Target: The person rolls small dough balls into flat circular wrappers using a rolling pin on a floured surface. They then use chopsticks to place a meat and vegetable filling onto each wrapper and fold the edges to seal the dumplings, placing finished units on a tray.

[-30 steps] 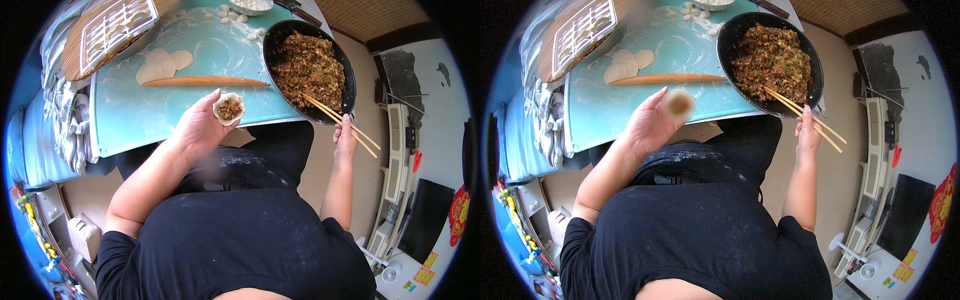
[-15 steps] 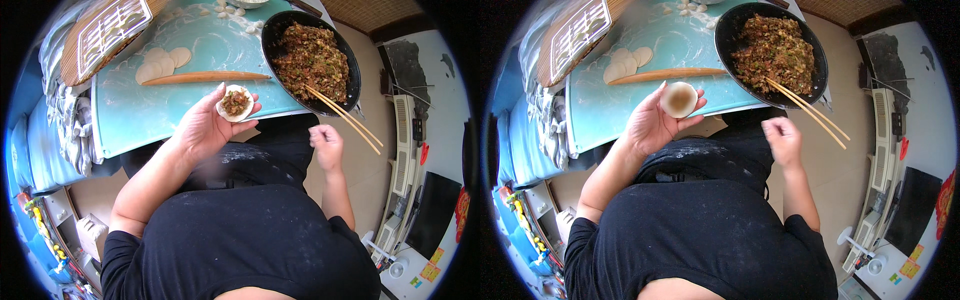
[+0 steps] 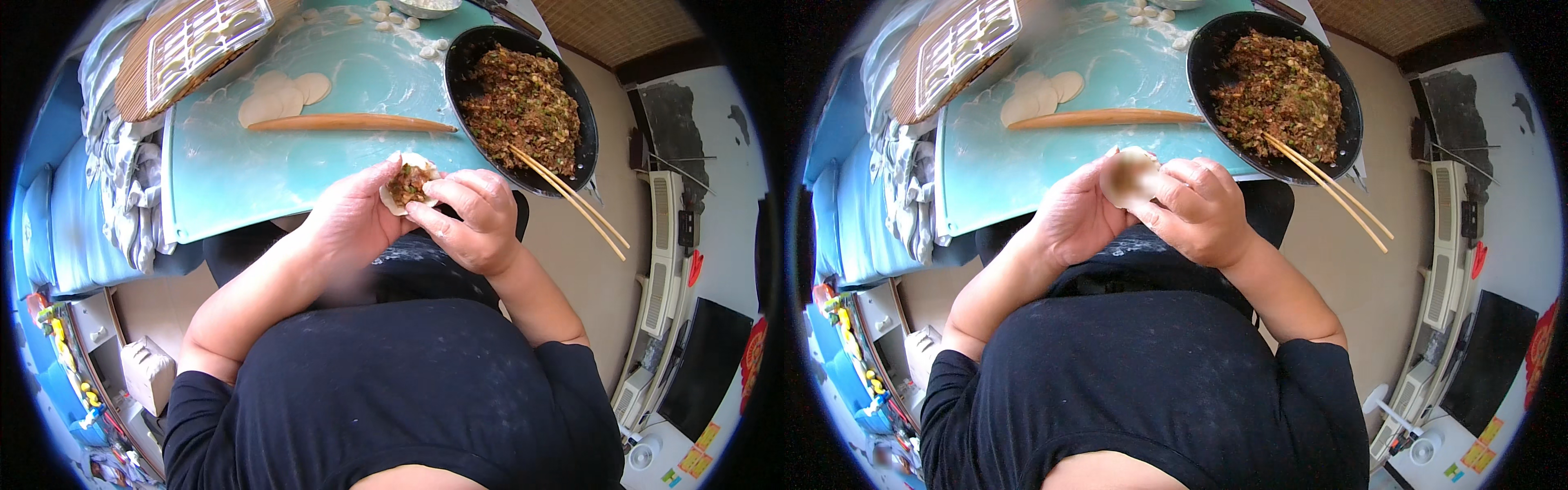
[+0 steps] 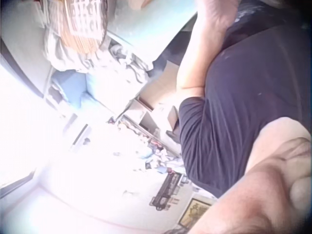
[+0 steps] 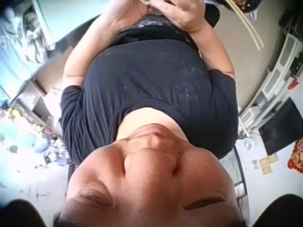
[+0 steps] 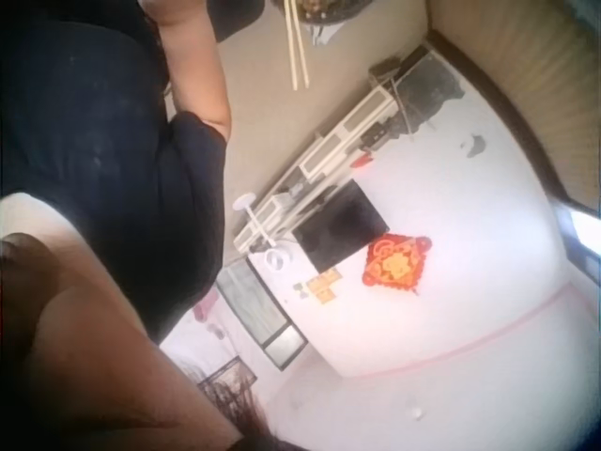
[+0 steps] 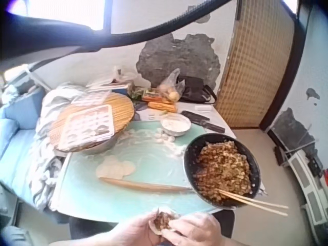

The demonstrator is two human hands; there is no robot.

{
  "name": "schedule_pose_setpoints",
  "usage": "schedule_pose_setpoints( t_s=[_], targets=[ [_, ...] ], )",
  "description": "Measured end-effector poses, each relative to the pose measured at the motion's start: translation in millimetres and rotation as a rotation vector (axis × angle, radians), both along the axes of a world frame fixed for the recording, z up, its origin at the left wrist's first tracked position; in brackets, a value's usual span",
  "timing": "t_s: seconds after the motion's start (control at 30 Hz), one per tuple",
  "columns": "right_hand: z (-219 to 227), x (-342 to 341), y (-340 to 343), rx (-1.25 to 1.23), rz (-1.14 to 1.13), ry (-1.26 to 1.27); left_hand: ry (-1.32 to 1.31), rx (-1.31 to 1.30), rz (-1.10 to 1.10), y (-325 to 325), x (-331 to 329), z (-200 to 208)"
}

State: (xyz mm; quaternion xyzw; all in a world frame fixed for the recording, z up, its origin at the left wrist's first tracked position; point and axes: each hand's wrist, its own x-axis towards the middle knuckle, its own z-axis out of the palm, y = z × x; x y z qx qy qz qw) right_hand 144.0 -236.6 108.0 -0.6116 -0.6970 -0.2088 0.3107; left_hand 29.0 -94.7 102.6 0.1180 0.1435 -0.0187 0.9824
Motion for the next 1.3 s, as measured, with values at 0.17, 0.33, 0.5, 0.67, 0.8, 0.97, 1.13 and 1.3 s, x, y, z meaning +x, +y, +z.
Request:
schedule_pose_setpoints(
  t_s=[0.17, 0.33, 0.5, 0.67, 0.8, 0.97, 1.13, 1.3],
  targets=[
    [1, -4, 6, 0.01, -0.029, -0.042, -0.012, 0.009, 0.048, -2, 0, -6],
    [4, -4, 3, 0.03, -0.003, -0.032, 0.056, 0.069, 0.011, -2, 1, -1],
    [3, -1, 3, 0.046, 0.027, -0.062, 0.081, 0.298, -0.007, -1, -1, 5],
    [2, -3, 6, 0.058, 0.044, 0.064, 0.095, 0.432, -0.009, -2, -5, 6],
    [7, -7, 8, 0.026, 0.025, 0.248, 0.081, 0.524, -0.028, -2, -8, 2],
    [15, -9, 4, -0.024, -0.049, 0.502, -0.171, 0.614, 0.01, 0, -11, -5],
    [17, -13, 2, -0.027, -0.048, 0.689, -0.081, 1.048, -0.052, 0, -13, 14],
    [23, -12, 0, -0.002, -0.023, 0.596, -0.21, 1.297, 0.09, -1, -14, 5]
  ],
)
